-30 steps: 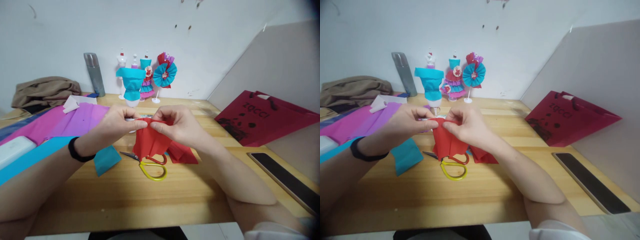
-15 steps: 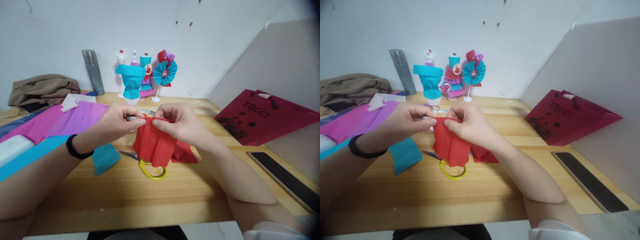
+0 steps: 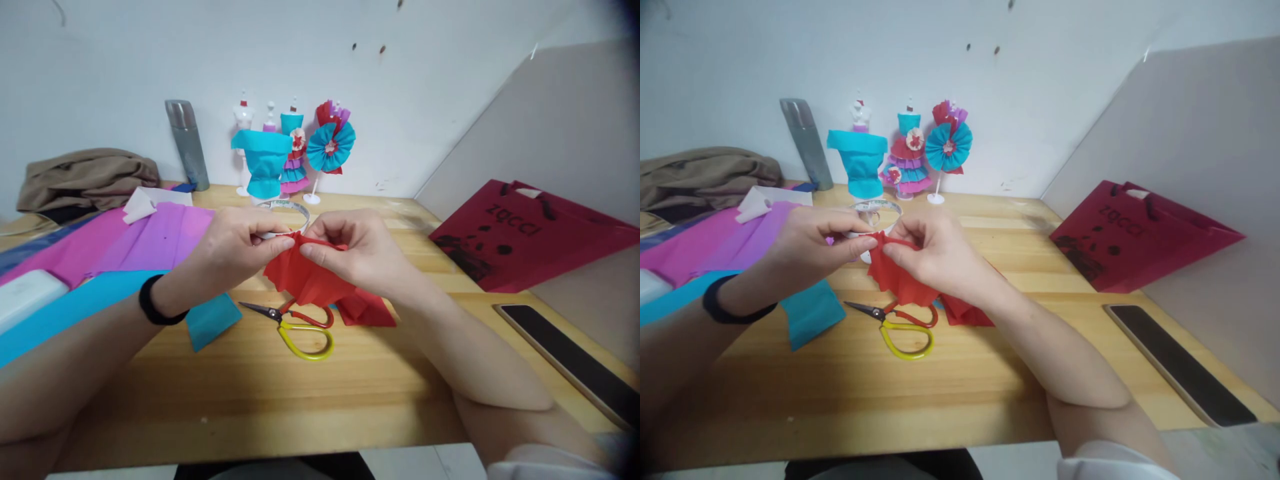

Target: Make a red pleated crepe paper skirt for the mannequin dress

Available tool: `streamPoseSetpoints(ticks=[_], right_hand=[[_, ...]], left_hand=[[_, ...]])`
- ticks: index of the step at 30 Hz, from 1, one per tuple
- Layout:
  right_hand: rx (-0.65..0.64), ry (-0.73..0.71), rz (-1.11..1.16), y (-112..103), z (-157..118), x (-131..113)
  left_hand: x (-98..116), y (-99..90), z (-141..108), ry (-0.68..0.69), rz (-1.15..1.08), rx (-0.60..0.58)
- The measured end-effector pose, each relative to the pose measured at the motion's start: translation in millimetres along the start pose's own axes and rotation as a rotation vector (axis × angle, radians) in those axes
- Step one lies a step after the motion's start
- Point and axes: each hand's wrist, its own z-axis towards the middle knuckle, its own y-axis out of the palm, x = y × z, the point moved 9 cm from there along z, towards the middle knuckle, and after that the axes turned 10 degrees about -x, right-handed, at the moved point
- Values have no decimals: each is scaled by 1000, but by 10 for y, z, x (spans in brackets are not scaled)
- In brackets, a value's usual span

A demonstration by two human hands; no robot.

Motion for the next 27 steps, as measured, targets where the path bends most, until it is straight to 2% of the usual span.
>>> streamPoseSetpoints(ticks=[9, 27], right_hand=[[6, 57, 87, -26, 21, 89], [34, 108, 117, -19, 29, 157]], left_hand=[[34, 27, -9, 74, -26, -14], [39, 35, -4, 77, 59, -36]])
